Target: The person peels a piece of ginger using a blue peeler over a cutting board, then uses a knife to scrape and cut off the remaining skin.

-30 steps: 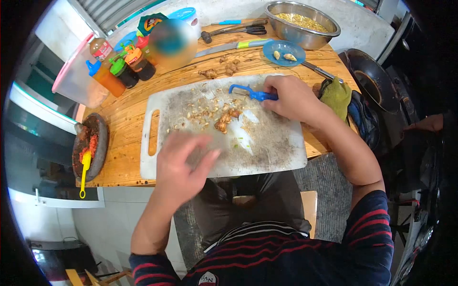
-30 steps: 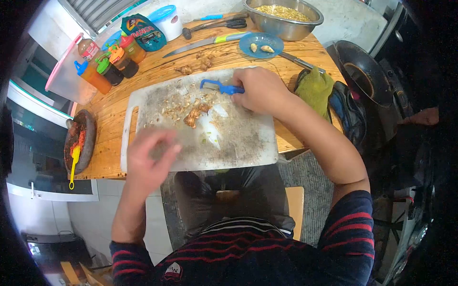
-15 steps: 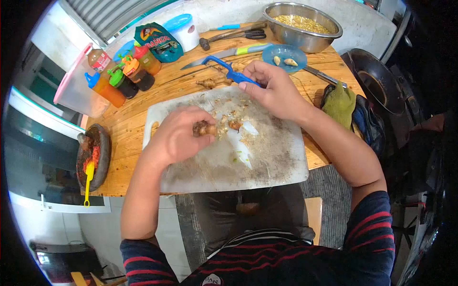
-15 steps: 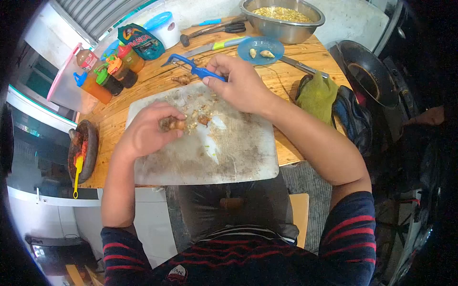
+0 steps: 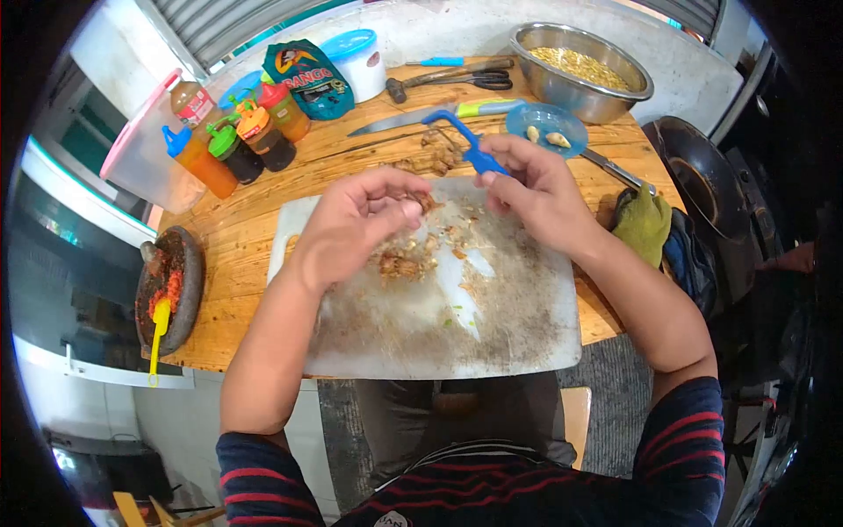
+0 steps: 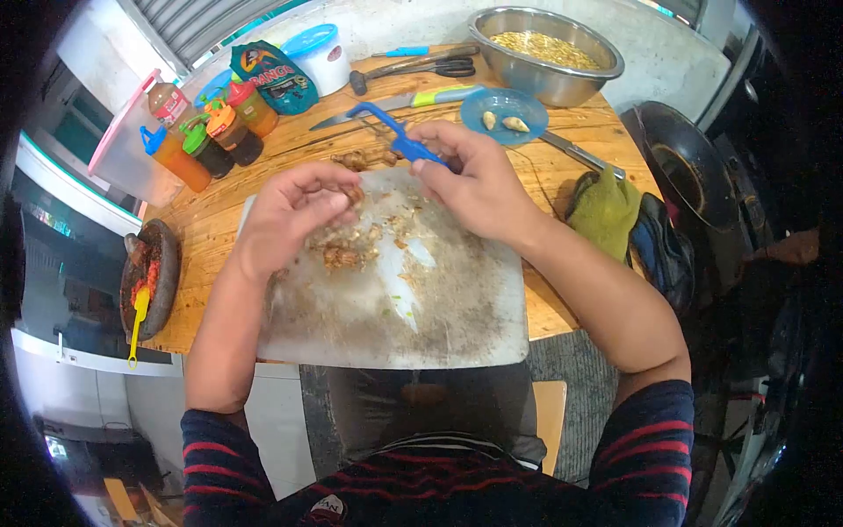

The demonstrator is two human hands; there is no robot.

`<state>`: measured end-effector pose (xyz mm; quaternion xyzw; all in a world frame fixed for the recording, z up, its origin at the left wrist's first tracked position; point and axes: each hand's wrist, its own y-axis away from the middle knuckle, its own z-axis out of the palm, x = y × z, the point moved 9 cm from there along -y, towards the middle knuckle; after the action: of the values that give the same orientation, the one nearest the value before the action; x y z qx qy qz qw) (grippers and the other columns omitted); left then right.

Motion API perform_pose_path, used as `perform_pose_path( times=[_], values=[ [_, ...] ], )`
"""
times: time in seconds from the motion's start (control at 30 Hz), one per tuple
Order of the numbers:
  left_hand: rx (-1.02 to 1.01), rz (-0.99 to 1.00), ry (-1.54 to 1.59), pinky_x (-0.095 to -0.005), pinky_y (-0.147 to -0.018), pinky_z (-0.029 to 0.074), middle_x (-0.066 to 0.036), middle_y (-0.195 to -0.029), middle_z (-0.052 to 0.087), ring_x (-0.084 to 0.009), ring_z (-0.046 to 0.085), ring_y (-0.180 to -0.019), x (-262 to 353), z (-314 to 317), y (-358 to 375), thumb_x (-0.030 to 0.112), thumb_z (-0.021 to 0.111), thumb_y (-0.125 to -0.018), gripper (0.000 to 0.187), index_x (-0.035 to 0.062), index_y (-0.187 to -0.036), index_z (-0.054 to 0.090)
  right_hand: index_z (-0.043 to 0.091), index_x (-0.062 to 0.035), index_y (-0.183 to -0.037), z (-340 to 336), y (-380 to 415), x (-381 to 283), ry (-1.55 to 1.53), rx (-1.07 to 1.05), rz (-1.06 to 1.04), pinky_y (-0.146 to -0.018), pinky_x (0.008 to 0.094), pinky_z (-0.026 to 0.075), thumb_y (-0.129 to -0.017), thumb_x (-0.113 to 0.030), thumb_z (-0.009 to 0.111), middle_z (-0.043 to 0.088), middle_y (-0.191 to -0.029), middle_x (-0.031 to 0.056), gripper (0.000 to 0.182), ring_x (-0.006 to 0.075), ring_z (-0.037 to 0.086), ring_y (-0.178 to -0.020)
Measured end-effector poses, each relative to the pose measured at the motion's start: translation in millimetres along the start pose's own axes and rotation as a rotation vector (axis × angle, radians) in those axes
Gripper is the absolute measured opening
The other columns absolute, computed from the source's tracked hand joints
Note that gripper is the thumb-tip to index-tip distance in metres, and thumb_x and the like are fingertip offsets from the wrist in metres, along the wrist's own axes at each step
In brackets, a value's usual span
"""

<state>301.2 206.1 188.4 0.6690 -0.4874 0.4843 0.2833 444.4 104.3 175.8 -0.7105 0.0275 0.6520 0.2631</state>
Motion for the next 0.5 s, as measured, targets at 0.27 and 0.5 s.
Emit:
perform_pose_path(
  times=[0.27,0.5],
  values=[
    [0.073,0.009,0.526,-0.0265,-0.067,0.050,-0.007,-0.099,0.067,-0.0134,0.064,-0.078,-17,-8,-5,0.012,0.061,-0.091,0.027,0.0007,-0.116,0.060,0.063,-0.0003,-0.103,18,12,-12,0.311,-0.079,-0.106,-0.056,0.0262,0.039,-0.093,-0.020,0.061,0.055,-0.073,0.0021,0.022,0.0091,0.046,-0.063],
    [-0.005,0.059,0.511,-0.0241,-0.067,0.049,-0.007,-0.086,0.065,-0.0124,0.062,-0.077,-18,-10,-6,0.011,0.061,-0.091,0.025,0.0000,-0.113,0.062,0.063,0.0002,-0.105,40,5,-33,0.488,-0.040,-0.361,-0.057,0.0281,0.043,-0.091,-0.020,0.063,0.058,-0.071,0.0100,0.025,0.0137,0.053,-0.061]
  ],
)
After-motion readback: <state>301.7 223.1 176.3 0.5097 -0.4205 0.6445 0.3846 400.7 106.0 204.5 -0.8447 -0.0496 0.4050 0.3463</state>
